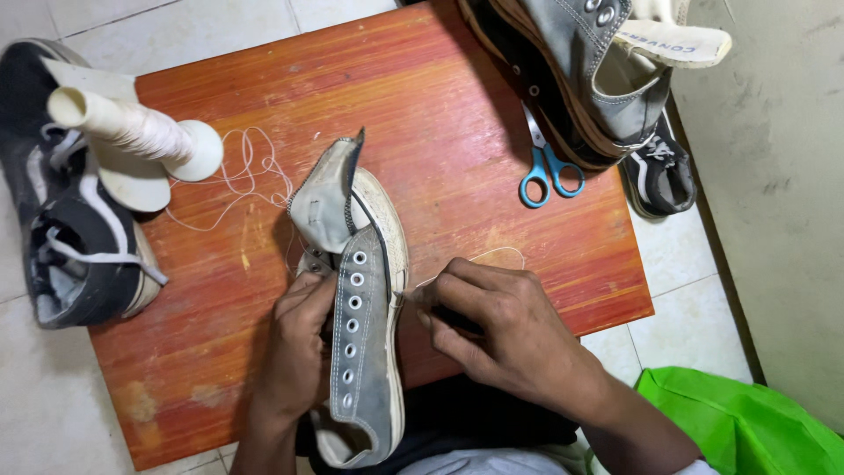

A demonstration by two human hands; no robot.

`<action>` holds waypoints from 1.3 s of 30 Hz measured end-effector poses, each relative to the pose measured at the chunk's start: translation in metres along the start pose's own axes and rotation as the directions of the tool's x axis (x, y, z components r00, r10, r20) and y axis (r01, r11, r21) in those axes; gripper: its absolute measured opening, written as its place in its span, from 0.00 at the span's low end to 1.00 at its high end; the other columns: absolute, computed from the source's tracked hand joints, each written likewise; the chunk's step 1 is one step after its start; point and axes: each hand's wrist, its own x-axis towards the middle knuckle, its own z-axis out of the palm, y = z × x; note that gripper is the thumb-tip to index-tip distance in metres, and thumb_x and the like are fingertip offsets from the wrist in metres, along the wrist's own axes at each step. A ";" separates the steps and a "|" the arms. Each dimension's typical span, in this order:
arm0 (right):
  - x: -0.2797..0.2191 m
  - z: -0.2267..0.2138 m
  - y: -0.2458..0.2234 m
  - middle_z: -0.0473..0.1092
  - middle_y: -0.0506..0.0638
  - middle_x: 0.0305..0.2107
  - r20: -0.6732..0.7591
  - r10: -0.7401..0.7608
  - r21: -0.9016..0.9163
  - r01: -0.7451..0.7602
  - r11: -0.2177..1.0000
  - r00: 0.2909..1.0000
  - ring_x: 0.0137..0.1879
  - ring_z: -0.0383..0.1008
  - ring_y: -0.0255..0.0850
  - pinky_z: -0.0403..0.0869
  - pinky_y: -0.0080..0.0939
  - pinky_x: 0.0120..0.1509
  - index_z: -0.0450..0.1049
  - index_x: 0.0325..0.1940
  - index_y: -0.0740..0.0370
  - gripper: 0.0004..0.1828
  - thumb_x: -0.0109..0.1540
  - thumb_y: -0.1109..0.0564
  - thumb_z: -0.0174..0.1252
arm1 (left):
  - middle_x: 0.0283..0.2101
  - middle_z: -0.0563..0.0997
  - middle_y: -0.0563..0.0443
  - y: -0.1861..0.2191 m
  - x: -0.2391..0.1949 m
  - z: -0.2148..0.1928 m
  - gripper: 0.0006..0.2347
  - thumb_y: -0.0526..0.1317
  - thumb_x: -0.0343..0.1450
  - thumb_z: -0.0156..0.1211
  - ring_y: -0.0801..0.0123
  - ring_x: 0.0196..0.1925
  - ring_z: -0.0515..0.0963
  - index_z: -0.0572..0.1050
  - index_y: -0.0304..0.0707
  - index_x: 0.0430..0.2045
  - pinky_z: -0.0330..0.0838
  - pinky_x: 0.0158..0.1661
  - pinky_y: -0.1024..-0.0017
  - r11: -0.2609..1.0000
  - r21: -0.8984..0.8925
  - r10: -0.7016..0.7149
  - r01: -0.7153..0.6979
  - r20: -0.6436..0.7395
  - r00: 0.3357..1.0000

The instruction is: The person is sewing a gray Converse sneaker using a needle and white thread. They repeatedly insert the needle through the shoe's upper near the eyelets and pull the thread to secure the seam. The person adjusts the shoe's position frequently to access different areas while continuing the stitching process.

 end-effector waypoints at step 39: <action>0.004 0.007 -0.005 0.86 0.53 0.46 -0.048 0.010 0.131 -0.003 0.991 0.999 0.49 0.91 0.47 0.84 0.45 0.53 0.85 0.60 0.63 0.12 0.78 0.55 0.62 | 0.34 0.72 0.53 -0.029 -0.008 0.002 0.05 0.29 0.72 0.63 0.72 0.35 0.71 0.82 0.41 0.34 0.66 0.36 0.67 0.980 -0.153 -0.135 0.128 -0.036 0.990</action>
